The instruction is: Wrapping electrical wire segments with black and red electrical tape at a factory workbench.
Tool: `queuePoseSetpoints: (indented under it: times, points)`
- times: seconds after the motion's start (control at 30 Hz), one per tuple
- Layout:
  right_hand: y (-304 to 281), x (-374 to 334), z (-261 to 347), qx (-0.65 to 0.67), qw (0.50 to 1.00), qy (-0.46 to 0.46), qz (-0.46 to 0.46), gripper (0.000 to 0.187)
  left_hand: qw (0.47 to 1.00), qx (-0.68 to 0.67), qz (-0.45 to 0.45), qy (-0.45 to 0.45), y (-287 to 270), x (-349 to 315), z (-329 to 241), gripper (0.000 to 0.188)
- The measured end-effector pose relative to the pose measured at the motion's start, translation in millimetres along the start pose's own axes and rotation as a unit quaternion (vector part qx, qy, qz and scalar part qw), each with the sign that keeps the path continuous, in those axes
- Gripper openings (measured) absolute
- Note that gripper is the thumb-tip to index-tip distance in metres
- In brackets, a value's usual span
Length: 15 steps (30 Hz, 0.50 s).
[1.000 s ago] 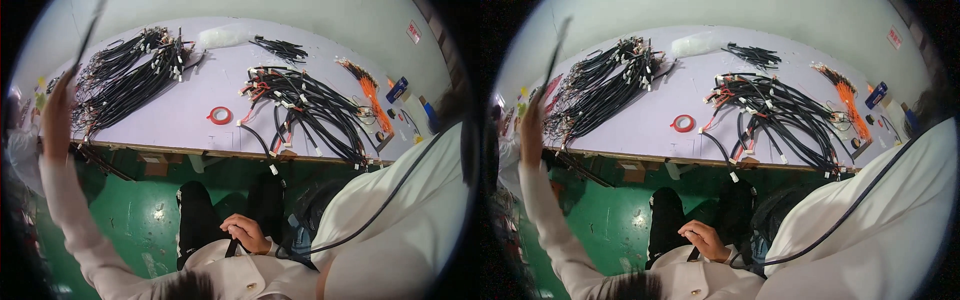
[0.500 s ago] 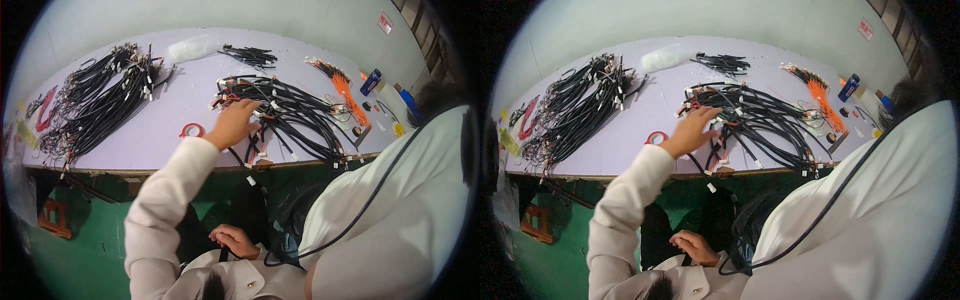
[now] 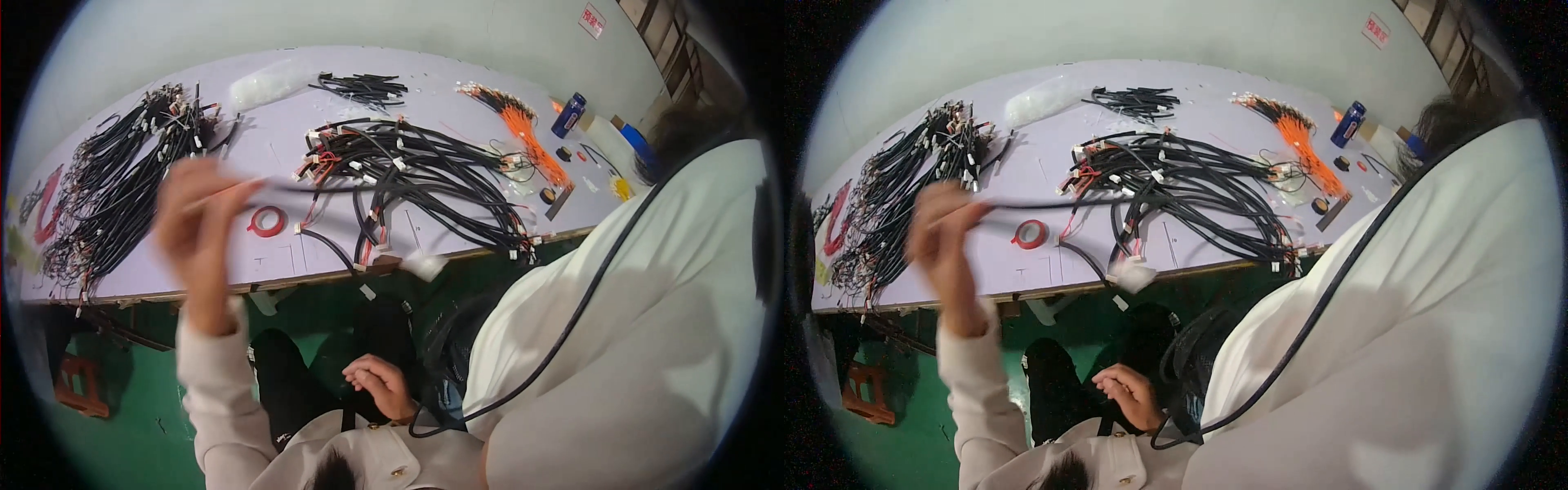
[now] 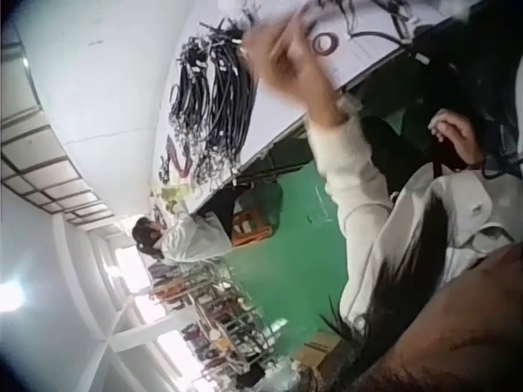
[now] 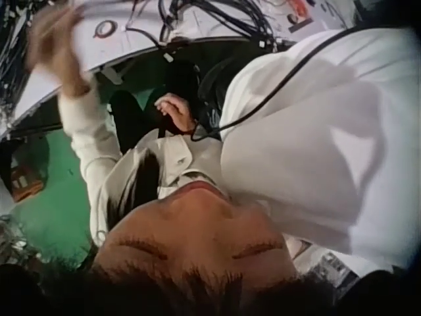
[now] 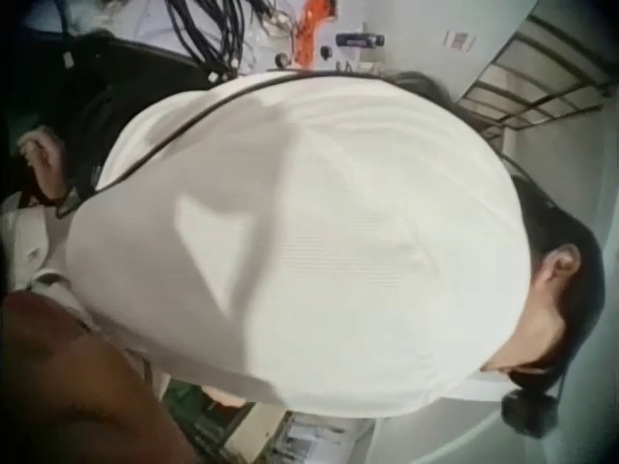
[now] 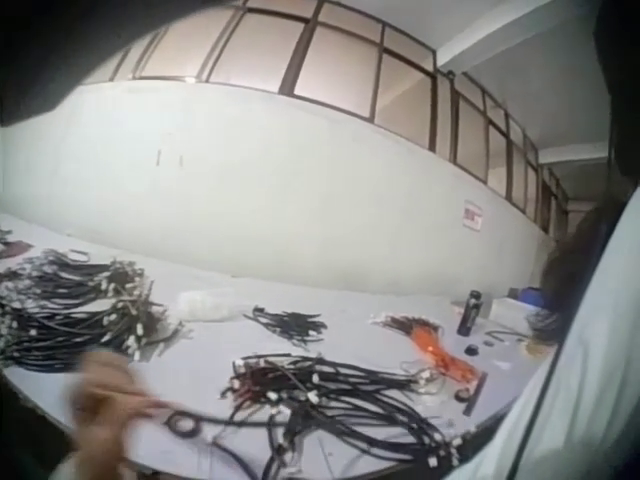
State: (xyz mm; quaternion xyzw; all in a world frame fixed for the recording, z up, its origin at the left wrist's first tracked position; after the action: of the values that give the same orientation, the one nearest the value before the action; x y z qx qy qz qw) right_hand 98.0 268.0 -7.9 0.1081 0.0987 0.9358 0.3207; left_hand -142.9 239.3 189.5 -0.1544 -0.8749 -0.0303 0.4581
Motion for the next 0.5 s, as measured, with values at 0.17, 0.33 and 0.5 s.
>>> queuePoseSetpoints:
  times: [0.17,0.33,0.5]
  points:
    - [-4.2,2.7,6.3,0.005,1.0,-0.021,-0.018,0.019,0.953,-0.166,-0.168,-0.189,-152.5,-46.4,23.1,0.027]
    - [-1.1,7.6,3.5,0.008,1.0,-0.021,-0.006,0.017,0.902,-0.417,-0.056,-0.097,-220.2,-72.9,11.7,0.013]
    - [-14.0,21.3,15.3,0.077,0.991,-0.069,-0.09,0.028,0.909,-0.153,-0.115,-0.372,-211.2,-112.0,54.4,0.018]
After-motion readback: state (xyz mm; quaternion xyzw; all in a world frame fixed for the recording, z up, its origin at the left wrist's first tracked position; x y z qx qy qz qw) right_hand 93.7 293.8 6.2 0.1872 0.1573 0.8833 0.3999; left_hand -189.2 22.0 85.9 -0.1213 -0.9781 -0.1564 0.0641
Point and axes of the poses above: each hand's wrist, its own x-axis towards the middle knuckle, its own y-axis out of the palm, z = x × y, the point moved 3 cm from there along x, towards the middle knuckle, and after that the axes turned 10 degrees about x, right-handed, at the moved point
